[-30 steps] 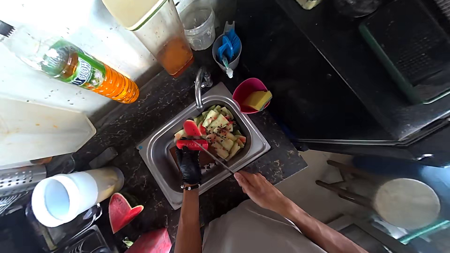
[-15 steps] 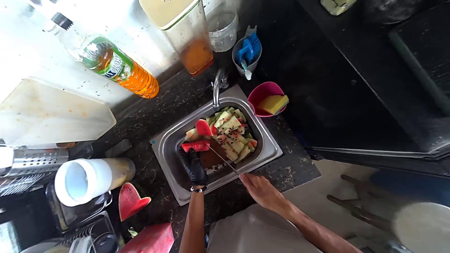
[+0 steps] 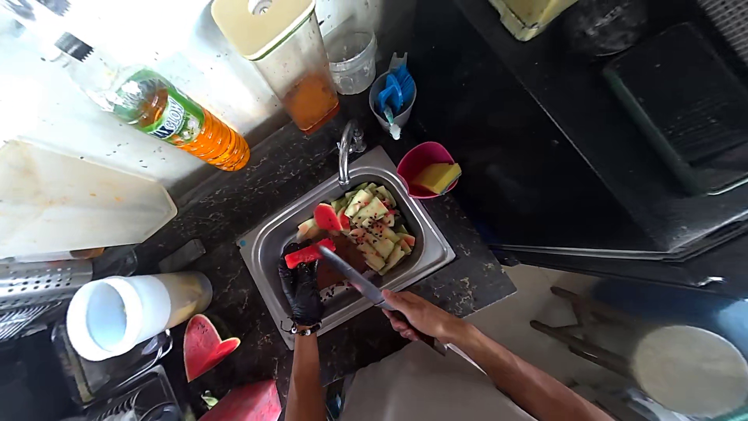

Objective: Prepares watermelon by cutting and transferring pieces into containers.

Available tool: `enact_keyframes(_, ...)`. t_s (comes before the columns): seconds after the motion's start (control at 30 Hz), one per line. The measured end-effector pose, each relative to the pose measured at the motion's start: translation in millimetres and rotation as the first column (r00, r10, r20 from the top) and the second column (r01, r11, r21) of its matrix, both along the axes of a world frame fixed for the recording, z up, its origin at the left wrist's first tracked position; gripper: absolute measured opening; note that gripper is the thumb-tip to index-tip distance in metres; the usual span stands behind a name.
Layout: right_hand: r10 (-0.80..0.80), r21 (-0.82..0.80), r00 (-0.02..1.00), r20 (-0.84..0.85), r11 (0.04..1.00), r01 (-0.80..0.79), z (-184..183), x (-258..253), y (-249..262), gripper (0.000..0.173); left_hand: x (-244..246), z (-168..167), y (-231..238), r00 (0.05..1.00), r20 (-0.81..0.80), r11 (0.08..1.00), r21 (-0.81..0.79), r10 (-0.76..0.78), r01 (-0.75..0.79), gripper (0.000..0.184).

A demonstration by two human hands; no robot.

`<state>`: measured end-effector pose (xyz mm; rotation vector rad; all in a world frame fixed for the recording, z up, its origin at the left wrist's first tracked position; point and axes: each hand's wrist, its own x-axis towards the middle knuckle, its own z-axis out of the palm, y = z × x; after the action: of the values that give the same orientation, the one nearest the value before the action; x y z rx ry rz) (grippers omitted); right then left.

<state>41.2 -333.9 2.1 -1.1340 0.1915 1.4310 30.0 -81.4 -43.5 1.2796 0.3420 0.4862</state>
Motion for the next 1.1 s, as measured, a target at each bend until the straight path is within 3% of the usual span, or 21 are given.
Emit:
enact_keyframes(0.03,-0.053,-0.047,0.994,-0.1,0.998,0.048,-4,2,-4,0.054,3,22,-10,0.998,-0.048,0.999,-0.023,0.047,-0.048,0.043)
enact_keyframes(0.1,-0.171,-0.249,0.967,-0.188,0.961,0.121,-14,6,-15,0.056,19,87,-32,0.923,-0.351,0.975,-0.092,0.16,-0.204,0.036)
enact_keyframes(0.17,-0.187,-0.403,0.982,-0.037,0.902,0.156,-26,7,-25,0.056,9,47,-12,0.999,0.046,1.0,-0.013,0.018,-0.017,0.035)
enact_keyframes(0.2,-0.138,-0.423,0.989,0.055,0.894,0.148,-26,8,-28,0.056,15,66,-13,0.984,-0.161,0.987,-0.124,0.081,-0.102,0.034)
enact_keyframes(0.23,-0.068,-0.414,0.988,0.141,0.902,0.121,-21,9,-29,0.056,13,48,-3,1.0,0.006,0.989,-0.146,0.022,-0.021,0.034)
enact_keyframes(0.3,0.117,-0.375,0.953,0.278,0.927,-0.004,-3,9,-27,0.057,24,70,-3,0.95,-0.3,0.94,-0.289,0.088,-0.179,0.034)
enact_keyframes(0.33,0.206,-0.37,0.92,0.333,0.926,-0.074,7,9,-25,0.058,23,61,2,0.943,-0.324,0.916,-0.353,0.072,-0.191,0.036)
enact_keyframes(0.4,0.34,-0.402,0.838,0.427,0.902,-0.161,20,7,-20,0.061,15,26,16,0.988,-0.155,0.889,-0.453,-0.008,-0.064,0.041)
enact_keyframes(0.47,0.427,-0.455,0.763,0.486,0.869,-0.197,27,4,-16,0.063,15,25,17,0.991,-0.13,0.874,-0.482,-0.008,-0.057,0.04)
enact_keyframes(0.53,0.48,-0.49,0.704,0.523,0.846,-0.212,31,4,-15,0.063,22,55,10,0.962,-0.271,0.857,-0.484,0.044,-0.176,0.035)
enact_keyframes(0.6,0.521,-0.521,0.657,0.546,0.825,-0.221,35,5,-14,0.063,8,36,22,0.99,-0.131,0.886,-0.463,-0.06,-0.008,0.039)
enact_keyframes(0.67,0.544,-0.544,0.638,0.545,0.808,-0.225,37,7,-13,0.063,3,21,30,0.995,-0.059,0.906,-0.42,-0.087,0.054,0.043)
enact_keyframes(0.73,0.554,-0.57,0.651,0.519,0.792,-0.219,35,8,-11,0.063,4,29,30,0.992,-0.106,0.903,-0.43,-0.069,0.017,0.043)
enact_keyframes(0.8,0.532,-0.576,0.681,0.503,0.794,-0.195,30,6,-13,0.064,10,50,24,0.964,-0.267,0.879,-0.456,0.011,-0.137,0.039)
enact_keyframes(0.87,0.509,-0.562,0.675,0.534,0.81,-0.166,28,3,-15,0.064,6,31,32,0.995,-0.103,0.879,-0.474,0.0,-0.049,0.042)
enact_keyframes(0.97,0.509,-0.531,0.66,0.552,0.825,-0.193,33,0,-15,0.062,12,22,33,0.993,-0.097,0.843,-0.526,0.069,-0.11,0.041)
enact_keyframes(1.1,0.524,-0.526,0.629,0.575,0.825,-0.206,28,2,-13,0.06,7,-33,45,0.989,0.128,0.875,-0.466,-0.077,0.128,0.043)
